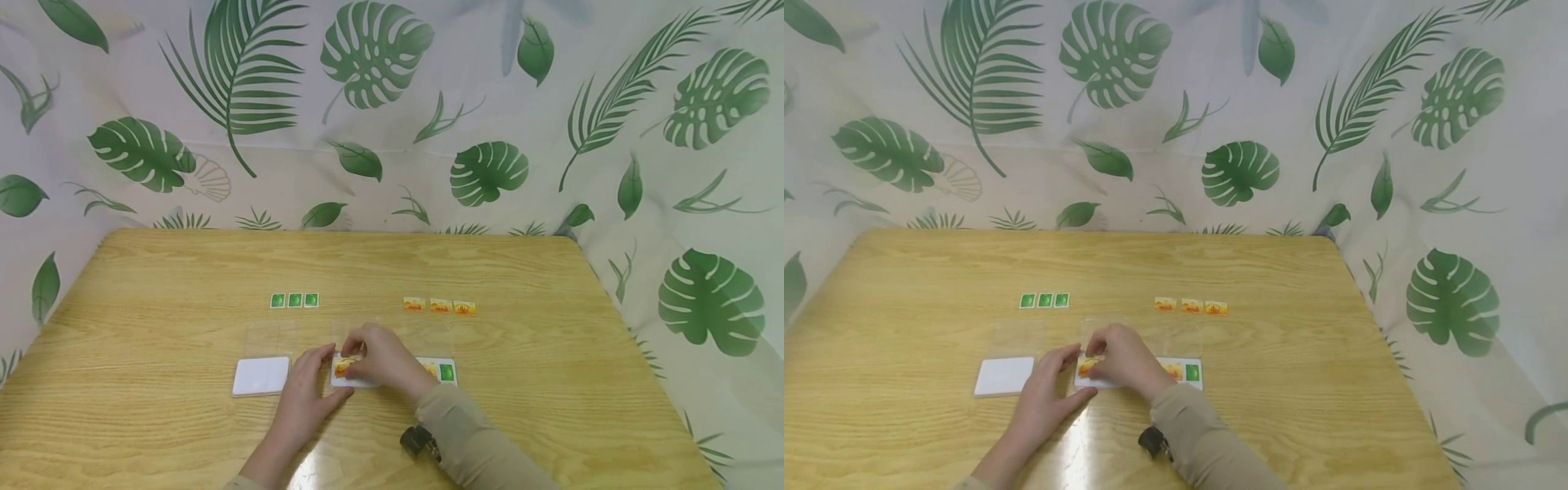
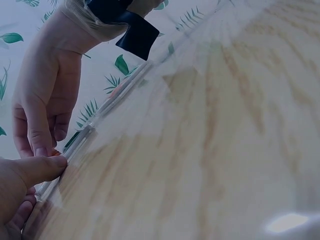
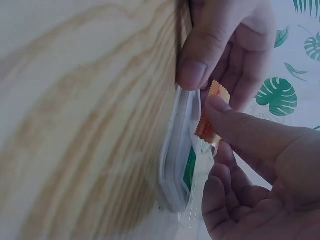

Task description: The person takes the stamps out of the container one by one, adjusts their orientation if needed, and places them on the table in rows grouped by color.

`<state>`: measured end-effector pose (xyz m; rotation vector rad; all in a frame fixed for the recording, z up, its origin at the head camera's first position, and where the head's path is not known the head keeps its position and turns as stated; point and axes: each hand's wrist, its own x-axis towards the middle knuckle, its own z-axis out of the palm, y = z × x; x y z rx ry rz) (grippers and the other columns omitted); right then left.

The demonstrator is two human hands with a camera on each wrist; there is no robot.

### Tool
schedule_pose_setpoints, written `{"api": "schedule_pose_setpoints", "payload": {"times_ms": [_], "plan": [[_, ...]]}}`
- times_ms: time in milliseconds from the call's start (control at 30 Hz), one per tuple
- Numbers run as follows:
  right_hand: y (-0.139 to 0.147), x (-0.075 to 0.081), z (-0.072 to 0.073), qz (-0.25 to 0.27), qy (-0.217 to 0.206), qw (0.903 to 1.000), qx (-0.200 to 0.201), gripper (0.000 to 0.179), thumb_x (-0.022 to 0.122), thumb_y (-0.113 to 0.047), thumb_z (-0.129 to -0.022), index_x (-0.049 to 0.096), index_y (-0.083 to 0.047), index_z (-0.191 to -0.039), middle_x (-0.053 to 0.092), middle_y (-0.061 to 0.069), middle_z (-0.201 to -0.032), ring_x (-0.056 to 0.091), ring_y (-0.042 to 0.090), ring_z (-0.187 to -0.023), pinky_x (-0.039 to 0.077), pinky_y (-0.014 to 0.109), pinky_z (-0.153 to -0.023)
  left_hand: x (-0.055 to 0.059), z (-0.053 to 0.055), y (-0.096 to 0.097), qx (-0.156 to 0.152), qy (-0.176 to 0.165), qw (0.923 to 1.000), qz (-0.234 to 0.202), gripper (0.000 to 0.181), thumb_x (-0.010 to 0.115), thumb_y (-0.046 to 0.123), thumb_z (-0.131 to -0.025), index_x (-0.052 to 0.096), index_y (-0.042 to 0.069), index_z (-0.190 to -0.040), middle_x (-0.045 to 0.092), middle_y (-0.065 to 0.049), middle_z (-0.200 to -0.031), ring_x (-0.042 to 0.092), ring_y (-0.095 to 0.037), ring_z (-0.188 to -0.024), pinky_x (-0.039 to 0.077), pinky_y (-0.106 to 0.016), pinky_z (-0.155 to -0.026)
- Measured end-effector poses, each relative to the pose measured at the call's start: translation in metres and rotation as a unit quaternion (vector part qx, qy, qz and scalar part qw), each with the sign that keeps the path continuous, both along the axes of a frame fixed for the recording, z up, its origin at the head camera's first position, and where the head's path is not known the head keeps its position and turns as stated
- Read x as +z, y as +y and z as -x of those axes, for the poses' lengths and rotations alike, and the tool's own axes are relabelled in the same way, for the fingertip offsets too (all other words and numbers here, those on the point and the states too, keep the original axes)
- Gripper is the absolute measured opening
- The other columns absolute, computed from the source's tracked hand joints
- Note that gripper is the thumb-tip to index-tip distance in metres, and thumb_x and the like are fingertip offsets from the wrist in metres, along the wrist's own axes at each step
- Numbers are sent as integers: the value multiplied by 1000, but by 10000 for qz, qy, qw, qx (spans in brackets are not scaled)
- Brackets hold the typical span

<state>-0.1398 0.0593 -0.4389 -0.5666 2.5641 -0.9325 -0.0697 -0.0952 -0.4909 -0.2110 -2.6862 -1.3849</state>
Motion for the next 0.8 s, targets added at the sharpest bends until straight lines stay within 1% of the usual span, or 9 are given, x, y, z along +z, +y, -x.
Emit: {"api": "schedule_pose_setpoints", "payload": {"times_ms": [100,200,333,500,700,800], "plan": [[0,1,1,61,4,10000,13,22,84,-12,-72,65,-17,-82,58,-9,-81,50,11,-76,45,25,-67,0,0,0,-7,-29,10000,-20,73,84,18,-72,48,3,-134,54,-10,-128,49,-28,-119,38,-46,-105],[0,3,1,238,-44,9997,42,23,84,-10,-72,63,-15,-81,58,-7,-79,51,12,-75,46,24,-66,0,0,0,-17,-24,10000,-22,73,84,18,-72,48,3,-134,54,-9,-128,49,-27,-118,39,-45,-104],[1,5,1,524,-168,9985,29,23,83,-9,-72,63,-13,-81,59,-6,-80,53,12,-76,47,24,-68,0,0,-1,-28,1,10000,-3,73,84,18,-72,48,3,-134,54,-9,-128,50,-26,-117,41,-43,-103],[3,6,2,738,-277,9969,-57,22,83,-10,-72,64,-14,-82,60,-7,-80,54,11,-77,49,25,-70,0,0,-1,-29,26,10000,4,72,84,18,-72,49,3,-133,54,-10,-127,51,-26,-116,42,-43,-102],[7,4,4,928,-103,9956,26,17,80,-11,-75,65,-14,-84,61,-8,-84,55,10,-81,49,25,-75,-1,0,-1,-15,13,10000,-4,72,84,17,-72,49,3,-133,55,-9,-127,50,-27,-117,41,-44,-103],[9,6,5,952,-133,9954,3,16,79,-11,-77,65,-15,-85,61,-8,-84,55,11,-83,49,27,-77,-2,1,0,-3,59,10000,9,71,85,17,-71,50,3,-132,55,-9,-127,50,-27,-118,41,-44,-103]]}}
